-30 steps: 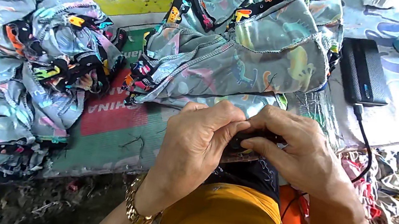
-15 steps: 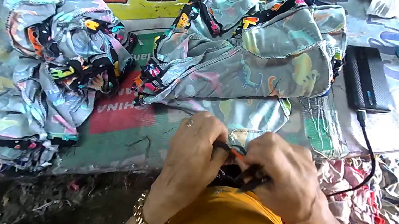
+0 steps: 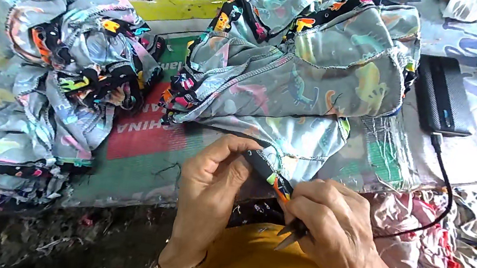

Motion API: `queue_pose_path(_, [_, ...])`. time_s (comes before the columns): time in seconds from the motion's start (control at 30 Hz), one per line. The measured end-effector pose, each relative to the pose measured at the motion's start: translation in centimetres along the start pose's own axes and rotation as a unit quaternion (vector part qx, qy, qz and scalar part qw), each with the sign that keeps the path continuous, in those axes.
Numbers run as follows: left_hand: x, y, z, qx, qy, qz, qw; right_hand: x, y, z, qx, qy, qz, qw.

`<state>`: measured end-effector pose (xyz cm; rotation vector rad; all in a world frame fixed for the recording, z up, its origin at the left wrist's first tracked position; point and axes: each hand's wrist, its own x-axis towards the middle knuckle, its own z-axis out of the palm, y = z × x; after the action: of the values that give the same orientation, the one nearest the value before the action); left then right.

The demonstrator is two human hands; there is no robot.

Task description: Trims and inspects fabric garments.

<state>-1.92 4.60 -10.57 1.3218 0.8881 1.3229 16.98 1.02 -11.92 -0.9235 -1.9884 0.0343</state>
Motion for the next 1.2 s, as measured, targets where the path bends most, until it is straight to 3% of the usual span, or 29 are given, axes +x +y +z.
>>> queue_pose_path(0.1, [0.1, -0.4, 0.5, -0.157, -0.006, -0.072, 0.985, 0.2, 0.3, 0.7, -0.002, 0.006, 0.003, 1.000])
queue_pose_path(0.17, [0.3, -0.5, 0.5, -0.187, -0.016, -0.083, 0.979, 0.4, 0.5, 0.9, 0.021, 0.014, 0.017, 1.000])
queue_pose_path(0.3, [0.4, -0.7, 0.4, -0.161, -0.031, -0.059, 0.985, 1.1, 0.7, 0.2, 0.143, 0.059, 0.095, 0.983])
queue_pose_path(0.4, [0.4, -1.0, 0.5, -0.110, -0.049, -0.028, 0.992, 2.7, 1.2, 0.1, 0.159, 0.048, 0.138, 0.976])
queue_pose_path(0.63, [-0.1, -1.3, 0.9, -0.104, -0.027, 0.003, 0.994, 3.8, 1.7, 1.7, 0.167, 0.037, 0.117, 0.978])
queue_pose_path(0.87, [0.0, -1.5, 1.1, -0.100, -0.005, 0.001, 0.995, 3.8, 2.0, 0.1, 0.334, -0.012, 0.203, 0.920])
queue_pose_path(1.1, [-0.1, -1.3, 1.2, -0.122, 0.042, -0.016, 0.991, 3.4, 1.7, -1.1, 0.414, 0.004, 0.191, 0.890])
queue_pose_path(1.2, [-0.1, -1.4, 1.2, -0.123, 0.035, -0.016, 0.992, 2.9, 1.5, -1.9, 0.471, -0.013, 0.149, 0.870])
